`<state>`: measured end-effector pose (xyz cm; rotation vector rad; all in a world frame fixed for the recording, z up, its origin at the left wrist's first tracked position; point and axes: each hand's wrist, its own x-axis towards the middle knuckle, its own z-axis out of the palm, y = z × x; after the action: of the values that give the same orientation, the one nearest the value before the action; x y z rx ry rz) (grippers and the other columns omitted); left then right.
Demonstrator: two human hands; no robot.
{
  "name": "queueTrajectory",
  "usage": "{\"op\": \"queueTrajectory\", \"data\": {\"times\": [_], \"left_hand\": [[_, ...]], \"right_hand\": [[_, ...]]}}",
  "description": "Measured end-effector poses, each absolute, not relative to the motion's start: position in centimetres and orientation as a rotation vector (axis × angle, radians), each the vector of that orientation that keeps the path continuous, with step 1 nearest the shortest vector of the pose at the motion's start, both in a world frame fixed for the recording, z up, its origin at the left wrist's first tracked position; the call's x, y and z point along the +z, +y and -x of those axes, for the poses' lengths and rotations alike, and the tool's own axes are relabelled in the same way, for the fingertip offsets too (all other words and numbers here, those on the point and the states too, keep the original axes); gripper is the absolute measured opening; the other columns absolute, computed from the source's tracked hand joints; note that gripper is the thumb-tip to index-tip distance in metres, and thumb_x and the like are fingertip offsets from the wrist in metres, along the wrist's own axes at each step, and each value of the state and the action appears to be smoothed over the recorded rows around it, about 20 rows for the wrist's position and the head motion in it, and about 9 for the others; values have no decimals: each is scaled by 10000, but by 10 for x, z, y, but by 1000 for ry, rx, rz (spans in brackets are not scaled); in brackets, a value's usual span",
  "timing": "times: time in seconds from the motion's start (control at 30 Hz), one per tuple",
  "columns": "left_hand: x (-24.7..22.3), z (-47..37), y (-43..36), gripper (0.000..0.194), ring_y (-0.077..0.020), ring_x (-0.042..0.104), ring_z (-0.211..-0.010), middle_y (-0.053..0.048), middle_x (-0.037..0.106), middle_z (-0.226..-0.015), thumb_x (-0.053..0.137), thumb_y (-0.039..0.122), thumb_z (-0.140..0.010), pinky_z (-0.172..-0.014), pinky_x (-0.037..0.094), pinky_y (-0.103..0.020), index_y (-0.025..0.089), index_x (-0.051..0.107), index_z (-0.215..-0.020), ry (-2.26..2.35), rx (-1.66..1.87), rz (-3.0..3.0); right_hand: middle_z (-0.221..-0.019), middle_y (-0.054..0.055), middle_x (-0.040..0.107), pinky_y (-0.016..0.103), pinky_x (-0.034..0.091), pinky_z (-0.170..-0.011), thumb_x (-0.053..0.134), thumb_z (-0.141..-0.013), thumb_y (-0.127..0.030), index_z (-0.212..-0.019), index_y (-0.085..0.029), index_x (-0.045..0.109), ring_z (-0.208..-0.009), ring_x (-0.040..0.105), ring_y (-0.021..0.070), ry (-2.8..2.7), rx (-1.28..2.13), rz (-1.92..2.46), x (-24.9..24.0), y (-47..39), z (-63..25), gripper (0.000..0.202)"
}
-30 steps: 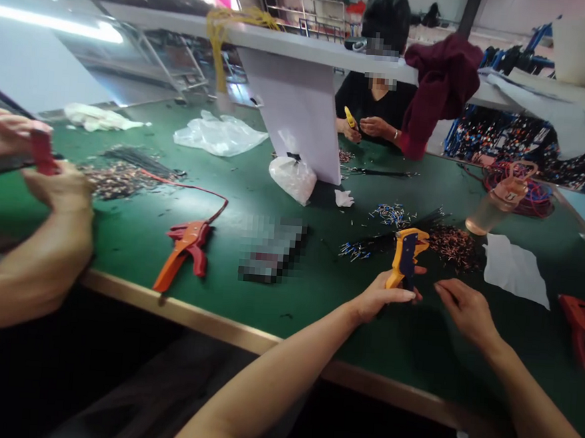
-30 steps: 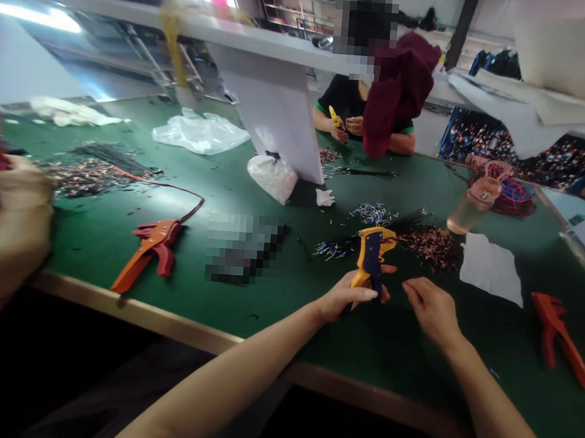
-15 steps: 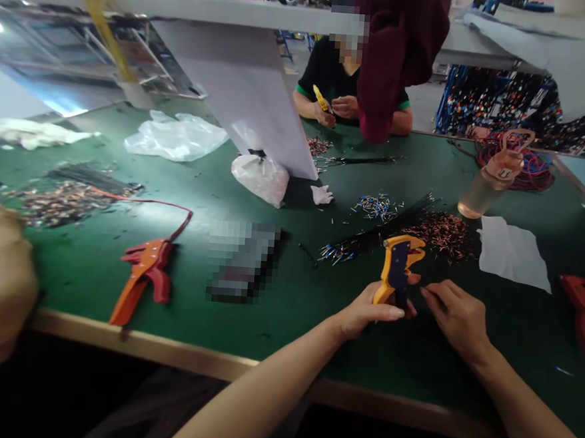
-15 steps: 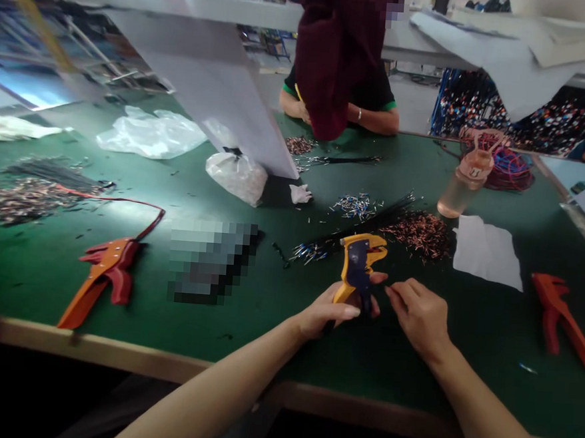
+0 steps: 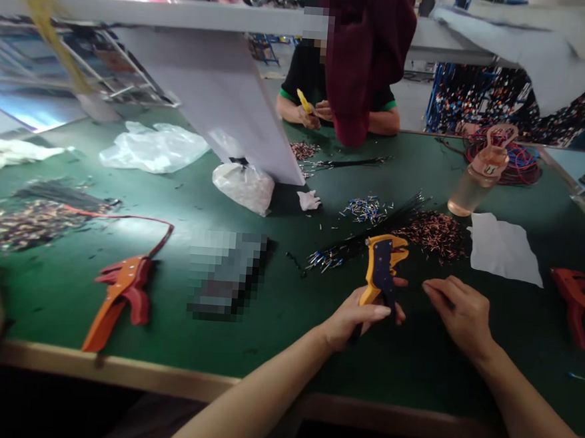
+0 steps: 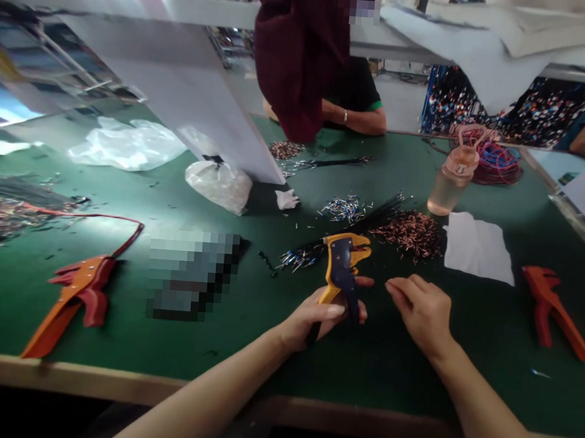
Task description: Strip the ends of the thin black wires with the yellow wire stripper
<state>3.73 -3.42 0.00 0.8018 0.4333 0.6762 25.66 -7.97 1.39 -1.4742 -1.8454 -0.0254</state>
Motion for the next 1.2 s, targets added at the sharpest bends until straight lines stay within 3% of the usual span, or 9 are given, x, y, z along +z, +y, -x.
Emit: {"op": "queueTrajectory", "data": {"times": [0.07, 0.13, 0.6, 1.2], "left_hand": [[6, -30, -28, 548, -215, 662, -838, -111, 717, -1047, 775, 297, -724, -809, 499, -372, 160, 662, -1243, 434, 684, -779], [9, -22, -21, 528, -217, 668, -839, -113, 703, -1024, 767, 327, -757, -809, 511, -375, 141, 664, -1240, 412, 635, -786], [-13, -2, -17, 638, -234, 679, -823, -164, 702, -1068, 742, 527, -765, -772, 509, -373, 131, 618, -1249, 279, 396, -866], [-7, -3, -22, 538, -197, 623, -758, -85, 651, -881, 762, 462, -762, -728, 501, -352, 121, 640, -1161, 316, 407, -948]], "right_hand": [[-744, 37, 726, 274, 483, -572, 544, -990, -390, -888, -241, 758, -602, 645, 155, -1755, 51, 1454, 20, -77, -267, 280], [-708, 23, 705, 263, 478, -524, 561, -979, -384, -869, -235, 744, -563, 615, 146, -1685, 108, 1425, 26, -76, -273, 260], [-667, 0, 670, 222, 472, -480, 619, -949, -266, -849, -220, 734, -534, 600, 118, -1716, 207, 1320, 24, -76, -263, 159], [-660, 2, 675, 217, 474, -482, 620, -949, -283, -845, -221, 731, -532, 601, 116, -1738, 253, 1323, 24, -76, -263, 165]]}}
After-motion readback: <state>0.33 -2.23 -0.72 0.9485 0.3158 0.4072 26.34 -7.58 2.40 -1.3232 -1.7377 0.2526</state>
